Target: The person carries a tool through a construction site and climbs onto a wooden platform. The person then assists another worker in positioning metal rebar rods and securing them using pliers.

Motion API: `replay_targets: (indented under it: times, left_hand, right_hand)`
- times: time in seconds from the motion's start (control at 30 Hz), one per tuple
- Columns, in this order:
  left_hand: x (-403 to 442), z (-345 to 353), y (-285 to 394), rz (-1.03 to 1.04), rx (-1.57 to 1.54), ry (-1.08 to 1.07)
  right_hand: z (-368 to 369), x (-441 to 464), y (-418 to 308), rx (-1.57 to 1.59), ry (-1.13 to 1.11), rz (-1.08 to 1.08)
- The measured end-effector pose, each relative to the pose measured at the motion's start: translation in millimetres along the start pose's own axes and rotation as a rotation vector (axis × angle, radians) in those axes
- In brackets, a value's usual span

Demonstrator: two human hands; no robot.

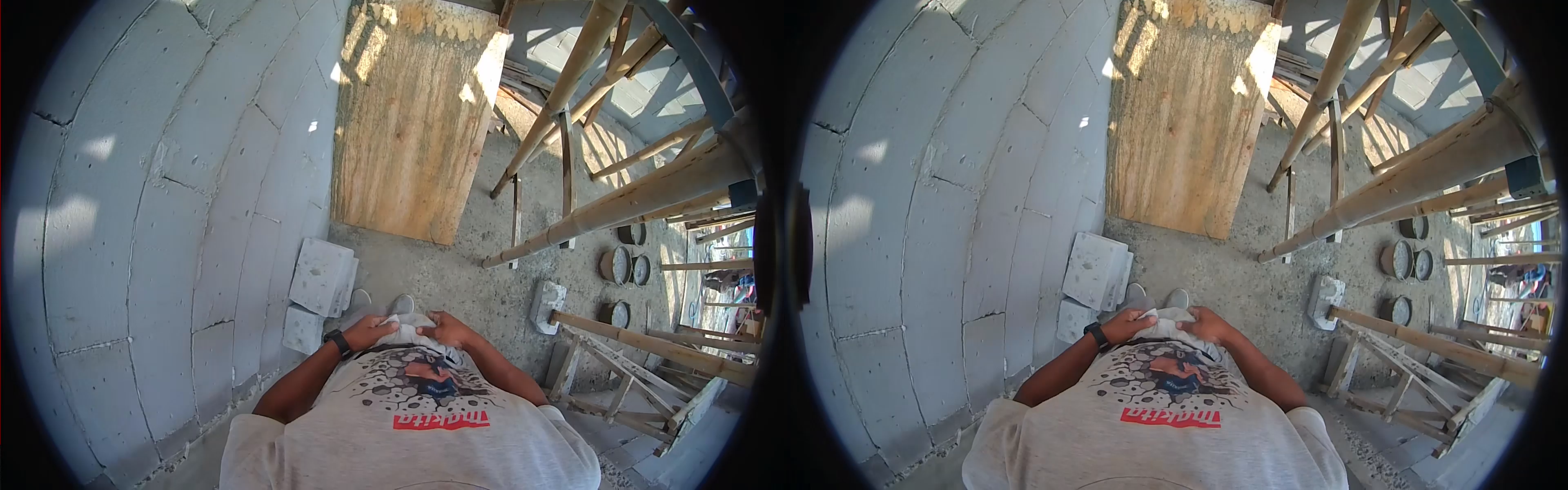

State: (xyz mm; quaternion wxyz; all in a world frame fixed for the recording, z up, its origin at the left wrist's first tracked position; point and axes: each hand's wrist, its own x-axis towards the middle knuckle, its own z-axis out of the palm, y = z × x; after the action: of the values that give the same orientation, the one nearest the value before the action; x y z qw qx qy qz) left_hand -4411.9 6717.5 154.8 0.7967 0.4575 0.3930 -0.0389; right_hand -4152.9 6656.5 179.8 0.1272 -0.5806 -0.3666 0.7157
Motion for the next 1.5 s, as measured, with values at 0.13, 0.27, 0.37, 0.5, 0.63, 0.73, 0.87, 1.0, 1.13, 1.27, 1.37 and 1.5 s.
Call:
replay_targets:
  times: [0.13, 0.27, 0.37, 0.5, 0.63, 0.73, 0.87, 1.0, 1.13, 1.27, 1.37, 1.5]
  left_hand:
    - [10.7, -3.6, 15.9, 0.147, 0.287, 0.035]
    - [16.0, -12.3, 41.1, 0.273, 0.377, 0.313]
    - [20.7, -25.9, 55.7, 0.35, 0.257, 0.544]
    - [32.9, -41.3, 43.6, 0.323, 0.318, 0.59]
    - [42.5, -59.8, -32.4, -0.016, 0.734, 0.433]
    - [8.0, -42.3, -34.7, -0.213, 0.914, 0.412]
    - [-33.3, -24.8, -22.7, 0.207, 0.849, 0.723]
    - [-75.6, 6.8, 53.2, 0.19, 0.512, 0.327]
    - [-91.5, 13.4, 70.0, 0.19, 0.466, 0.057]
    - [-81.3, 14.0, 65.7, 0.223, 0.624, 0.086]
    - [-62.3, 16.3, 49.0, 0.166, 0.688, 0.274]
    - [-34.4, 15.9, 29.5, -0.13, 0.106, 0.288]
  right_hand:
    - [-12.1, 27.3, 16.4, -0.179, 0.04, -0.054]
    - [-25.3, 38.5, 27.4, -0.492, 0.241, -0.121]
    - [-32.5, 32.0, 36.7, -0.443, 0.31, -0.092]
    - [-32.3, 16.2, 41.0, -0.437, 0.393, 0.074]
    - [-24.6, 1.8, 54.8, -0.607, 0.445, 0.151]
    - [-21.8, -15.3, 37.4, -0.74, 0.576, -0.128]
    - [-21.2, -60.5, -19.2, -0.355, 0.241, -0.385]
    - [-18.4, -68.2, -26.1, -0.184, -0.054, -0.356]
    - [-35.1, -71.0, -34.0, -0.255, -0.16, -0.351]
    - [-23.7, -64.6, -29.4, -0.389, -0.081, -0.451]
    - [-14.4, -51.8, -24.2, -0.394, 0.058, -0.403]
    - [3.1, -10.1, 32.7, 0.021, 0.041, -0.15]
